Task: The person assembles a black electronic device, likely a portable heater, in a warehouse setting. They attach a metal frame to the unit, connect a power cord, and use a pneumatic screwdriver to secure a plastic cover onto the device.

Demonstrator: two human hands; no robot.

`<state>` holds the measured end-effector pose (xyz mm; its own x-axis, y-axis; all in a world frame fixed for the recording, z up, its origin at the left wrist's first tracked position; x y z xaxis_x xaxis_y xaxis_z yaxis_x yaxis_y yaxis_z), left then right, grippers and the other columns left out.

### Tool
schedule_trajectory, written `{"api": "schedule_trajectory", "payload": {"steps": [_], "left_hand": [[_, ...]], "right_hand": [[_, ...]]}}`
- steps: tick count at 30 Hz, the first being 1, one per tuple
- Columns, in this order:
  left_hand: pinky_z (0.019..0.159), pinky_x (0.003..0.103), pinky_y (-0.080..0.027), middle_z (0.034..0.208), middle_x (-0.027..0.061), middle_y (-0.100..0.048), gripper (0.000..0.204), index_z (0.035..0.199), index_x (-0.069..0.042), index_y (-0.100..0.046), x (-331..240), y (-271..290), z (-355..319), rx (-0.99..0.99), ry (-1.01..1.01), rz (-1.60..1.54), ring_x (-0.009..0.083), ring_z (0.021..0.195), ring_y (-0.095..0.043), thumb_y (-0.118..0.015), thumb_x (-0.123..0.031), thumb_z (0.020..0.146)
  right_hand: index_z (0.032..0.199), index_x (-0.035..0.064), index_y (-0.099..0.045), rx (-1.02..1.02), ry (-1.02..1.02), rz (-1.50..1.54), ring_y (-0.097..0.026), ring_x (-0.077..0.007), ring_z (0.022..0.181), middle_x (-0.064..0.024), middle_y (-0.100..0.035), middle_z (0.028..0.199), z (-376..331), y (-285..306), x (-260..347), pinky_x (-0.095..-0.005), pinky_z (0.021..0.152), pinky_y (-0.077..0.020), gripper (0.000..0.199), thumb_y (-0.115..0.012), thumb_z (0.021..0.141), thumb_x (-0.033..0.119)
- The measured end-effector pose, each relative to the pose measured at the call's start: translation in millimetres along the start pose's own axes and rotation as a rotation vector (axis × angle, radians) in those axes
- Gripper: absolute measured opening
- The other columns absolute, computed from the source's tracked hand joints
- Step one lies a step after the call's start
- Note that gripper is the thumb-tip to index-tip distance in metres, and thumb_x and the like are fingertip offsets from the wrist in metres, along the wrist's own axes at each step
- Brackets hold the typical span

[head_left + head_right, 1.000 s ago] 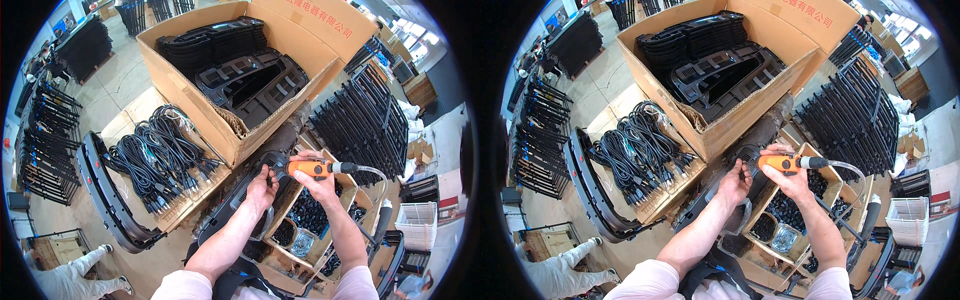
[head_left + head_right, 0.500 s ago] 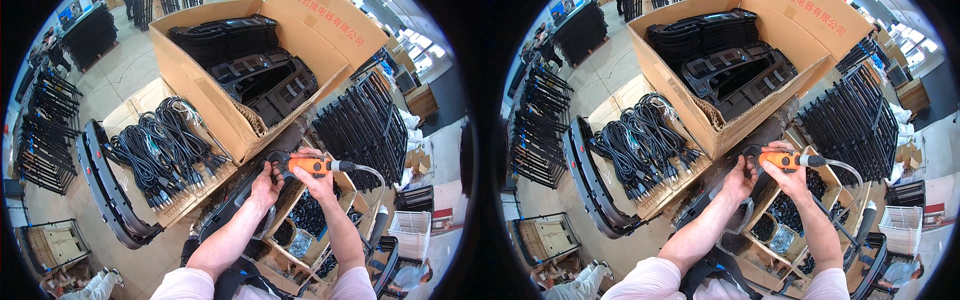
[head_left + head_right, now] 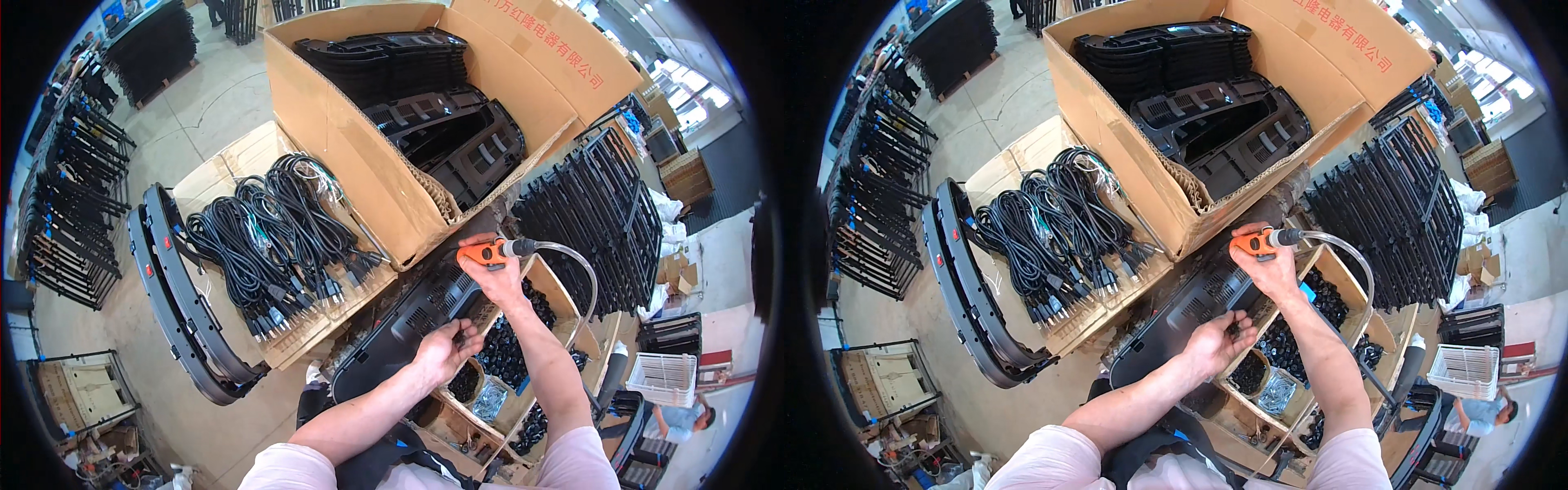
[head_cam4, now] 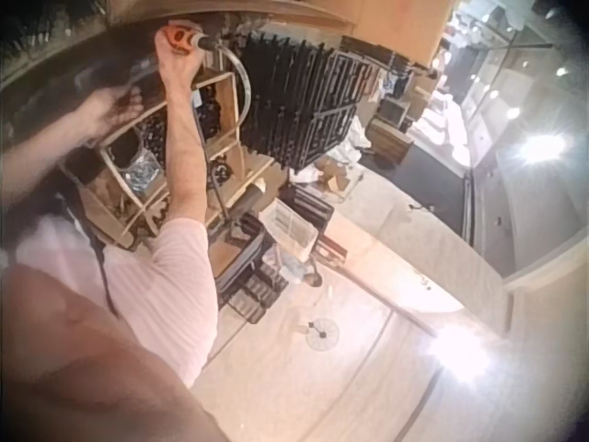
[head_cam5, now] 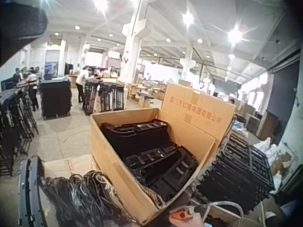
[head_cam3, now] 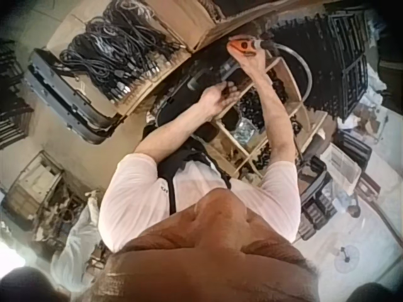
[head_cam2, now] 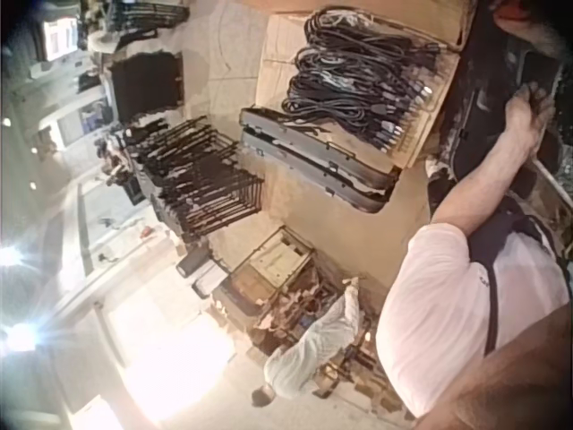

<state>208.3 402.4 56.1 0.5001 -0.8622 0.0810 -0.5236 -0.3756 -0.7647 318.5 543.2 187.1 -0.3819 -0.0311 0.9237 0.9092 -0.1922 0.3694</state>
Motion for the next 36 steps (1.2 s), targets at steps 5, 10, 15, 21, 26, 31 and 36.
{"api": "schedule_trajectory", "payload": {"steps": [5, 10, 15, 21, 26, 31, 36], "left_hand": [[0.08, 0.038, -0.063, 0.11, 0.0144, -0.067, 0.032, 0.127, 0.002, -0.06, 16.4, 28.7, -15.2, 0.041, -0.005, 0.114, 0.0265, 0.095, -0.071, -0.045, -0.025, 0.117], [0.089, 0.04, -0.064, 0.112, 0.0158, -0.066, 0.03, 0.123, 0.002, -0.059, 16.4, 46.7, -38.4, -0.029, -0.011, 0.121, 0.0283, 0.098, -0.07, -0.043, -0.022, 0.118], [0.09, 0.04, -0.064, 0.11, 0.0155, -0.067, 0.029, 0.122, 0.0, -0.06, 10.8, 64.5, -55.0, -0.033, -0.009, 0.209, 0.0276, 0.097, -0.07, -0.043, -0.024, 0.117], [0.096, 0.039, -0.058, 0.113, 0.0118, -0.07, 0.029, 0.125, -0.001, -0.062, -17.6, 85.3, -72.4, 0.079, -0.107, 0.365, 0.0238, 0.102, -0.069, -0.043, -0.021, 0.116], [0.104, 0.041, -0.058, 0.119, 0.0134, -0.069, 0.029, 0.131, 0.002, -0.061, -14.5, 86.3, -95.1, 0.039, -0.025, 0.464, 0.0259, 0.113, -0.069, -0.043, -0.015, 0.116], [0.102, 0.04, -0.058, 0.122, 0.0142, -0.068, 0.03, 0.131, 0.004, -0.062, 34.3, 102.6, -94.2, 0.069, 0.196, 0.79, 0.0251, 0.112, -0.069, -0.045, -0.015, 0.115], [0.095, 0.036, -0.056, 0.114, 0.0092, -0.071, 0.027, 0.124, 0.001, -0.07, 90.7, 137.3, -56.5, 0.0, 0.352, 1.131, 0.0203, 0.105, -0.069, -0.055, -0.018, 0.112]], "right_hand": [[0.111, 0.0025, -0.073, 0.016, -0.01, -0.094, -0.07, -0.0132, 0.096, -0.0055, -0.076, 0.107, 3.6, -3.2, 8.8, -0.031, 0.088, -0.0571, 0.03, -0.086, 0.085, 0.009], [0.11, 0.0014, -0.073, 0.017, -0.025, 0.005, -0.07, -0.0133, 0.096, -0.0049, -0.077, 0.106, 4.9, -4.8, 5.0, -0.0318, 0.09, -0.0574, 0.031, -0.087, 0.084, 0.009], [0.113, 0.0031, -0.074, -0.043, 0.066, -0.142, -0.07, -0.0153, 0.102, -0.0036, -0.076, 0.109, 5.0, -1.5, 2.7, -0.0337, 0.097, -0.0552, 0.035, -0.088, 0.083, 0.015], [0.134, 0.002, -0.065, -0.224, 0.011, 0.184, -0.071, -0.0171, 0.11, -0.0114, -0.076, 0.119, -52.7, 15.5, 45.5, -0.0346, 0.099, -0.0585, 0.053, -0.088, 0.088, 0.013], [0.134, 0.0008, -0.064, -0.363, -0.111, 0.135, -0.071, -0.0168, 0.112, -0.0113, -0.077, 0.12, -173.7, 42.2, 78.5, -0.0347, 0.103, -0.057, 0.052, -0.087, 0.088, 0.012], [0.136, -0.0019, -0.06, -0.677, -0.307, 0.093, -0.07, -0.0213, 0.119, -0.0149, -0.076, 0.124, -332.6, 63.5, 97.5, -0.037, 0.107, -0.0554, 0.055, -0.082, 0.087, 0.006], [0.136, -0.0052, -0.058, -0.969, -0.279, 0.128, -0.071, -0.0229, 0.115, -0.0189, -0.076, 0.122, -454.5, 74.6, 123.4, -0.0391, 0.105, -0.056, 0.055, -0.08, 0.086, 0.005]]}}
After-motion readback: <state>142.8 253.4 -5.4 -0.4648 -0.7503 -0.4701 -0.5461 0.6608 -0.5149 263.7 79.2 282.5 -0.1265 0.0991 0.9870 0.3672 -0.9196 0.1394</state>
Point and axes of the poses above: each hand's wrist, its own z-axis towards the middle knuckle, its own y-axis out of the back of the hand, x = y × z, the point moved 8 cm from there along z, towards the middle knuckle
